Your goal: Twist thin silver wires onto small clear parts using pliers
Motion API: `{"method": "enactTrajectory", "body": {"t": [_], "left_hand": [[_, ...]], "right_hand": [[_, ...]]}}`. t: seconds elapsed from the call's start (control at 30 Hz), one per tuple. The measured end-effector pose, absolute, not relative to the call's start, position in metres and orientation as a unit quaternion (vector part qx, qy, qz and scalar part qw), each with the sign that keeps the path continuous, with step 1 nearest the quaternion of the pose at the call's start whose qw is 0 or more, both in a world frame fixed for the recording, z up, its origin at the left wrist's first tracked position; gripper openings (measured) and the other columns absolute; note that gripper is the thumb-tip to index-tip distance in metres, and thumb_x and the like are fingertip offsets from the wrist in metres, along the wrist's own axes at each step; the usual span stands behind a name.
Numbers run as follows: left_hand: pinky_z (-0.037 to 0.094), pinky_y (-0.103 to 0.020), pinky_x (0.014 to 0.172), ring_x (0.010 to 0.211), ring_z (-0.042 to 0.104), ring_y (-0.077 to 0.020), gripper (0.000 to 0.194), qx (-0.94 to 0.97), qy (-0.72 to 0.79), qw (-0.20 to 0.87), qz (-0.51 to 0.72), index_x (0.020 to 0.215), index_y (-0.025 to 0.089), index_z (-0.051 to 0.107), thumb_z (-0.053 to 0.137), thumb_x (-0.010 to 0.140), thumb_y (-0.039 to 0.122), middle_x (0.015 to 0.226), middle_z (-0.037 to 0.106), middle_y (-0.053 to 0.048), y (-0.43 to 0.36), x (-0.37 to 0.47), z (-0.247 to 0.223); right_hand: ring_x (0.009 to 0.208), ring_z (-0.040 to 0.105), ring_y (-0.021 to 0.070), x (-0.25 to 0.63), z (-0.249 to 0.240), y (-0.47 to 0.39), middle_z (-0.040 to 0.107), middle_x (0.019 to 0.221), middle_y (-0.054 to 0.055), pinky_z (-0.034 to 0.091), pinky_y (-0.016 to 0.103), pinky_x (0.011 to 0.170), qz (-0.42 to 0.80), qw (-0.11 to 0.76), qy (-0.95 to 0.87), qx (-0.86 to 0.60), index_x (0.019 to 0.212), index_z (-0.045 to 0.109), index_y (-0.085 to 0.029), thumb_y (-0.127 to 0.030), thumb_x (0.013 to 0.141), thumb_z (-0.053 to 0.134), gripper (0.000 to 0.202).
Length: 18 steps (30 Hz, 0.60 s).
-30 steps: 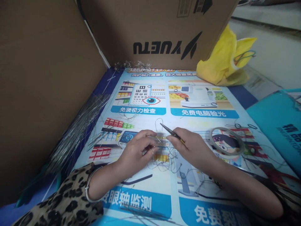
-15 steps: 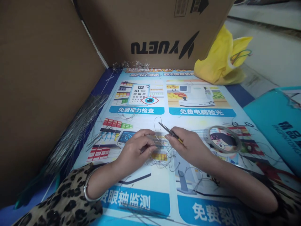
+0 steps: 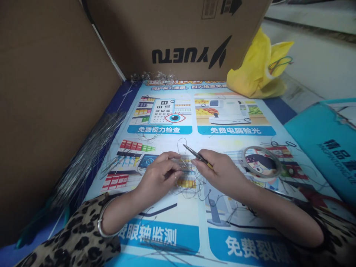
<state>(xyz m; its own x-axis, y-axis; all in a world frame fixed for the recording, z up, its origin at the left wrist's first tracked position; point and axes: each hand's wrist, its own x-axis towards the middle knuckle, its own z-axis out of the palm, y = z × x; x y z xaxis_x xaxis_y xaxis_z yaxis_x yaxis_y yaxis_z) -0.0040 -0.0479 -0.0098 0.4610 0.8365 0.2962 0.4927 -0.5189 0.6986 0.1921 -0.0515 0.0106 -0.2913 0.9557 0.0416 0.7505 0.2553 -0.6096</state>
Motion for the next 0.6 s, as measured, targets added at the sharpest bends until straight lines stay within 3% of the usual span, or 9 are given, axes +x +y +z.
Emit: {"method": "enactTrajectory", "body": {"t": [0.6], "left_hand": [[0.046, -0.03, 0.084, 0.104, 0.055, -0.0166, 0.01, 0.807, 0.404, 0.28, 0.326, 0.074, 0.016, 0.06, 0.059, 0.075, 0.006, 0.101, 0.061, -0.007, -0.0482, -0.0052, -0.0099]], "right_hand": [[0.054, 0.04, 0.0097, 0.1942, 0.0084, -0.0505, 0.046, 0.059, -0.003, 0.025, 0.022, 0.051, 0.236, 0.204, -0.772, -0.554, 0.064, 0.036, -0.021, -0.038, 0.087, 0.039, 0.029]]}}
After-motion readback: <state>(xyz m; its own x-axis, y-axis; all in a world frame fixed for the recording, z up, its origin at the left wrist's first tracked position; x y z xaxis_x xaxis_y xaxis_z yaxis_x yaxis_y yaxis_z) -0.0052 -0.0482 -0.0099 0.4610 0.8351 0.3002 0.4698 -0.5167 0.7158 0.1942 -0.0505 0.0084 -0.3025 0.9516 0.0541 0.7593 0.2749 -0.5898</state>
